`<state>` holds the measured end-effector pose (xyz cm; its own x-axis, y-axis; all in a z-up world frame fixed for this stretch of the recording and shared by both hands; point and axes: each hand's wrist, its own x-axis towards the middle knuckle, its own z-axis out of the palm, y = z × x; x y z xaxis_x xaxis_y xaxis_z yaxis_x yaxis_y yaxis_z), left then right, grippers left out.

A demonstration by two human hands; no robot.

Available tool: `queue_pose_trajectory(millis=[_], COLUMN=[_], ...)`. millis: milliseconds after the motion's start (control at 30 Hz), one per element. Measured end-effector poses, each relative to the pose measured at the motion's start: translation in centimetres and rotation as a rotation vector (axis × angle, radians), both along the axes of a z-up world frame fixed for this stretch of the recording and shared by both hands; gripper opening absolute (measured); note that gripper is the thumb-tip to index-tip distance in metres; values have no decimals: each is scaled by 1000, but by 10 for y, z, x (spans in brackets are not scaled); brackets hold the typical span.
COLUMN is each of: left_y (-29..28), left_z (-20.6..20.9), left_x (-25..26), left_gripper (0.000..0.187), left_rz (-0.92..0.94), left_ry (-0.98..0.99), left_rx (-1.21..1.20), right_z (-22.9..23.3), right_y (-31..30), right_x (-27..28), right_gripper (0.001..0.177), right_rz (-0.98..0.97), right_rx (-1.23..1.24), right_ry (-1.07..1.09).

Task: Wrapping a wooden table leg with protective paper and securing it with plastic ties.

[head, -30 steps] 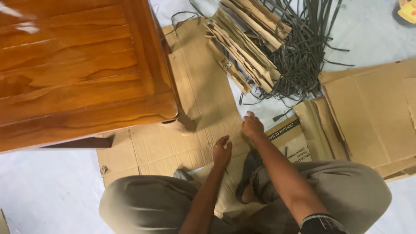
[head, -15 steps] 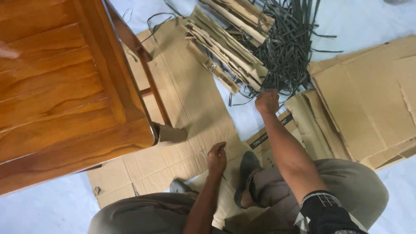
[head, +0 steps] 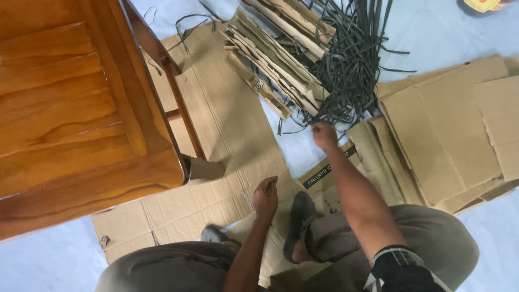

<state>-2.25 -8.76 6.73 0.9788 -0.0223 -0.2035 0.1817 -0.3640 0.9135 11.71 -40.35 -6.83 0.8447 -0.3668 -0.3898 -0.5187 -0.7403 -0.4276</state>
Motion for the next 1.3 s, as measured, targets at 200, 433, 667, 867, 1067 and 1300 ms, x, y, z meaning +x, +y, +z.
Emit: queue_pose_trajectory(millis=[200,433,667,867,1067,1300], left_y=[1,12,16,21,26,35], left_z=[16,4,0,13,24,121], left_x=[-2,-2,2,5,11,28], left_gripper=[26,24,25,23,26,64], left_rz=[-9,35,67,68,96,-43], left_ry=[22,-41,-94,-59,-32,-172], left_rx=[-24,-43,-65,-90,-168,-301], right_z=[53,71,95,142,177,285], right_y=[82,109,110,124,127,170], right_x=[-43,-79,-82,-87,-62,-36], right_gripper=[45,64,44,40,37,27], right_rz=[-176,-566,-888,-880,-691,-185], right_rx=[146,416,904,769,570,836], right_ry=[-156,-246,-554,-500,-683,-571])
